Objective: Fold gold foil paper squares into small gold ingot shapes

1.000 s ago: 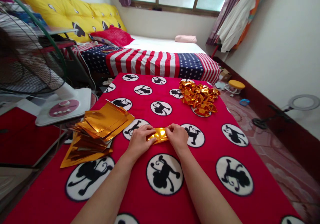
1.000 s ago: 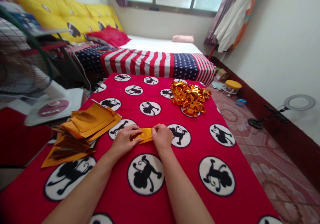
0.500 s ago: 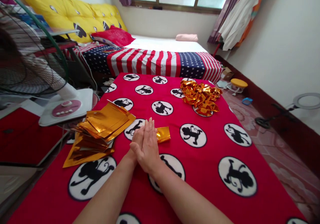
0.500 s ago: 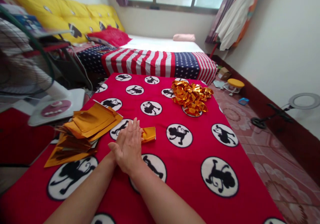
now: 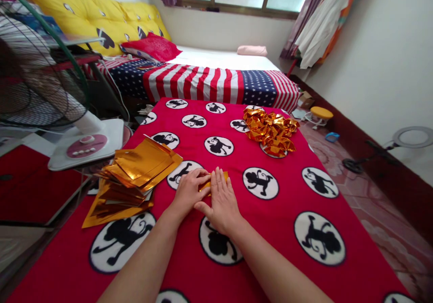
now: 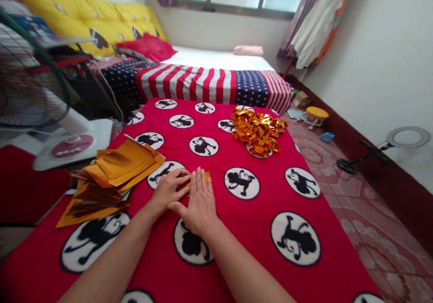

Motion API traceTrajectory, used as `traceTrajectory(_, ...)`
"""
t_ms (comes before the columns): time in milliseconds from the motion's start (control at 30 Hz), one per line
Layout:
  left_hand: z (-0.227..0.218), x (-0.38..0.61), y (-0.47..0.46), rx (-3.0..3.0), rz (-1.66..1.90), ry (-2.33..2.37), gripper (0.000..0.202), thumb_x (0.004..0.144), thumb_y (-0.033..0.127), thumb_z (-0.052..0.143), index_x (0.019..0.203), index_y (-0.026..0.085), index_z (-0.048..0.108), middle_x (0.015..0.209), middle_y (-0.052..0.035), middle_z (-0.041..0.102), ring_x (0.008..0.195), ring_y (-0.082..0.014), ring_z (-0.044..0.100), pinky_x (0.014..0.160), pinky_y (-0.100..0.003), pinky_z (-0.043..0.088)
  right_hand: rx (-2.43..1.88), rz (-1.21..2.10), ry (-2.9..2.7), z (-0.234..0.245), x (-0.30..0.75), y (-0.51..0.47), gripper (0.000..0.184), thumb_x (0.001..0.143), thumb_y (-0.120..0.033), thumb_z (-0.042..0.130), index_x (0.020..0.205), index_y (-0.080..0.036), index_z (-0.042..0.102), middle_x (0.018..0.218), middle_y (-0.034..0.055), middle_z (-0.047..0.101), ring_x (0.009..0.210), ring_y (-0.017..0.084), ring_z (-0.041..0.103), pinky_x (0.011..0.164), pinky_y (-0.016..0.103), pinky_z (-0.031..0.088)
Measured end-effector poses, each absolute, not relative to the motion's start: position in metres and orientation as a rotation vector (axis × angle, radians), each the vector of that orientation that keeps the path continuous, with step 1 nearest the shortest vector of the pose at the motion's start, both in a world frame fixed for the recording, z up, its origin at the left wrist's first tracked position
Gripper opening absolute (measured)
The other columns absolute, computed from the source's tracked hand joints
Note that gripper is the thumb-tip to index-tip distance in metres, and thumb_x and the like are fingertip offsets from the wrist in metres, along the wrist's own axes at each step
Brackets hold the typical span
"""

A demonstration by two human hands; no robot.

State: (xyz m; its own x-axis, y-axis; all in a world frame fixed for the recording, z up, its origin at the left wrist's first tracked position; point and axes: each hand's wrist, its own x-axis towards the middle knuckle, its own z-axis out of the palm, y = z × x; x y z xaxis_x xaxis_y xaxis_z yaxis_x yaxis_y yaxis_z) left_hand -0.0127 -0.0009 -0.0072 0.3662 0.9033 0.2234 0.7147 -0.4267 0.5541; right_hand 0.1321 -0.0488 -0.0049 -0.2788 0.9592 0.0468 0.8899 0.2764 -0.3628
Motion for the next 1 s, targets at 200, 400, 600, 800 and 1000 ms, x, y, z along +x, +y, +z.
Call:
traceTrajectory(200, 0.001, -0.025, 0.001, 2.3, 0.599, 1.243, 0.048, 0.074, 0.02, 0.073, 0.12, 0.028, 0.067, 0.119, -0.0054, 0.061, 0.111, -0.0219, 0.056, 0.099, -0.035, 0.043, -1.779, 0.278, -2.385, -0.008, 0.158, -0.05, 0.089, 0.089, -0.067, 0.034, 0.152, -0.007, 0.017, 0.16, 0.0135, 0.001, 0.149, 0.025, 0.0, 0.119, 0.05, 0.004)
traceTrajectory(400, 0.003, -0.026, 0.002, 2.313, 0.593, 1.234, 0.046, 0.073, 0.021, 0.073, 0.118, 0.027, 0.068, 0.119, -0.0062, 0.062, 0.111, -0.0233, 0.056, 0.099, -0.036, 0.044, -1.956, 0.223, -2.251, 0.002, 0.159, -0.053, 0.095, 0.087, -0.071, 0.034, 0.151, -0.002, 0.02, 0.159, 0.0192, 0.005, 0.149, 0.03, 0.003, 0.117, 0.053, 0.002)
traceTrajectory(600, 0.0, -0.024, 0.0, 2.311, 0.628, 1.26, 0.028, 0.079, 0.014, 0.061, 0.102, 0.025, 0.073, 0.116, -0.0051, 0.063, 0.11, -0.0221, 0.057, 0.098, -0.036, 0.044, -1.677, 0.265, -2.322, 0.004, 0.115, -0.071, 0.1, 0.084, -0.072, 0.041, 0.153, -0.003, 0.014, 0.16, 0.0169, 0.005, 0.149, 0.029, 0.001, 0.119, 0.048, 0.011)
traceTrajectory(800, 0.001, -0.026, 0.002, 2.316, 0.606, 1.229, 0.047, 0.074, 0.021, 0.071, 0.119, 0.029, 0.067, 0.119, -0.0051, 0.062, 0.111, -0.0231, 0.056, 0.1, -0.036, 0.043, -1.779, 0.285, -2.332, -0.01, 0.143, -0.068, 0.096, 0.085, -0.071, 0.04, 0.152, -0.005, 0.02, 0.16, 0.0153, 0.007, 0.149, 0.028, 0.007, 0.119, 0.049, 0.01)
traceTrajectory(1000, 0.002, -0.026, 0.003, 2.298, 0.601, 1.233, 0.047, 0.071, 0.023, 0.075, 0.117, 0.027, 0.069, 0.119, -0.0066, 0.062, 0.11, -0.0238, 0.056, 0.098, -0.037, 0.044, -2.075, 0.192, -2.168, 0.001, 0.175, -0.053, 0.094, 0.088, -0.071, 0.034, 0.15, 0.0, 0.024, 0.158, 0.0202, 0.01, 0.148, 0.033, 0.01, 0.117, 0.054, 0.009)
